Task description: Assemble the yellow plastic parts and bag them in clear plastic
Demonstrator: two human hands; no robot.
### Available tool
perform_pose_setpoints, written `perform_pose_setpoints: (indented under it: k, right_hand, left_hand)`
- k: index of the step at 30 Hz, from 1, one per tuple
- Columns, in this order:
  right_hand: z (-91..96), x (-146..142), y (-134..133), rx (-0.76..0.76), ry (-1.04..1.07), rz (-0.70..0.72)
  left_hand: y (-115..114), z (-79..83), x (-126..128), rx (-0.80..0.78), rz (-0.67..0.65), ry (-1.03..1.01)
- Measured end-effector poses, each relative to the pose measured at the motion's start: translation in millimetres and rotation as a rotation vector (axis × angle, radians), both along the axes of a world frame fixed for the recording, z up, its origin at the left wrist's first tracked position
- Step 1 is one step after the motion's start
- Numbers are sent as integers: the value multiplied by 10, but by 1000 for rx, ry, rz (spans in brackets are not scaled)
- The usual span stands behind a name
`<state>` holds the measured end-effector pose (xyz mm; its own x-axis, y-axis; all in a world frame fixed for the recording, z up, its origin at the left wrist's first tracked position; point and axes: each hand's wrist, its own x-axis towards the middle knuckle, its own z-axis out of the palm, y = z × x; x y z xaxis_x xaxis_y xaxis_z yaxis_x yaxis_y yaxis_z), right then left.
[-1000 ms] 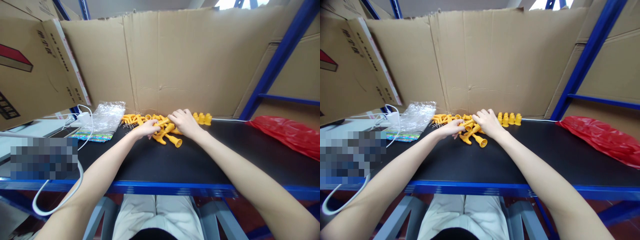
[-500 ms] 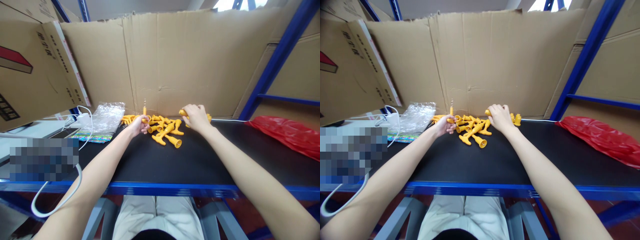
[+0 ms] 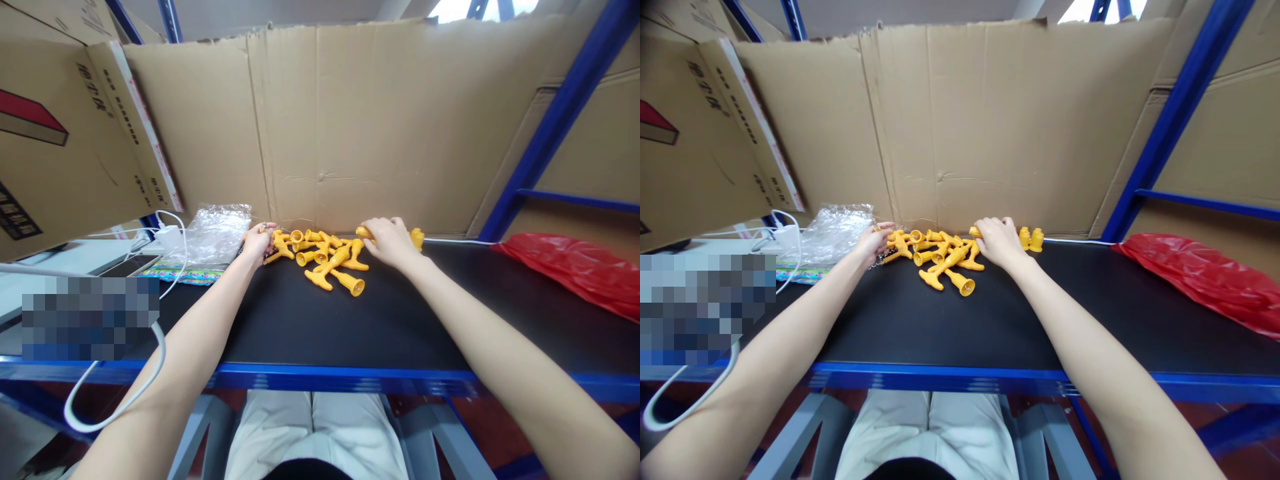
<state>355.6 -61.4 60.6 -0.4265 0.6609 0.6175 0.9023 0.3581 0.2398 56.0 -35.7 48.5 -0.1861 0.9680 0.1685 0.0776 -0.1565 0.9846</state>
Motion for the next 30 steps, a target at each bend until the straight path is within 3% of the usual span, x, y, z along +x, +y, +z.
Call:
perform_pose_setpoints:
  k: [5, 9, 12, 16, 21, 26, 30]
  right_hand:
    - [-22, 12, 25, -9, 4, -10]
    - [-31, 13, 33, -19, 1, -9]
    - [-30, 12, 37, -14, 9, 7]
    - [-31, 6, 39, -11, 10, 21]
    - [-41, 3, 43, -15, 6, 17]
    - [-43, 0, 45, -32, 4, 7]
    - [-36, -18, 21, -42, -5, -15]
  left_hand:
    - [152, -143, -141, 187, 156, 382]
    - [246, -256, -218, 223, 134, 779]
    - [273, -281, -238, 158, 124, 818]
    - [270, -242, -245, 185, 183, 816]
    - [258, -248, -252, 213, 281, 1000]
    - [287, -404, -274, 48, 212, 1307]
    - [295, -456, -271, -48, 154, 1359]
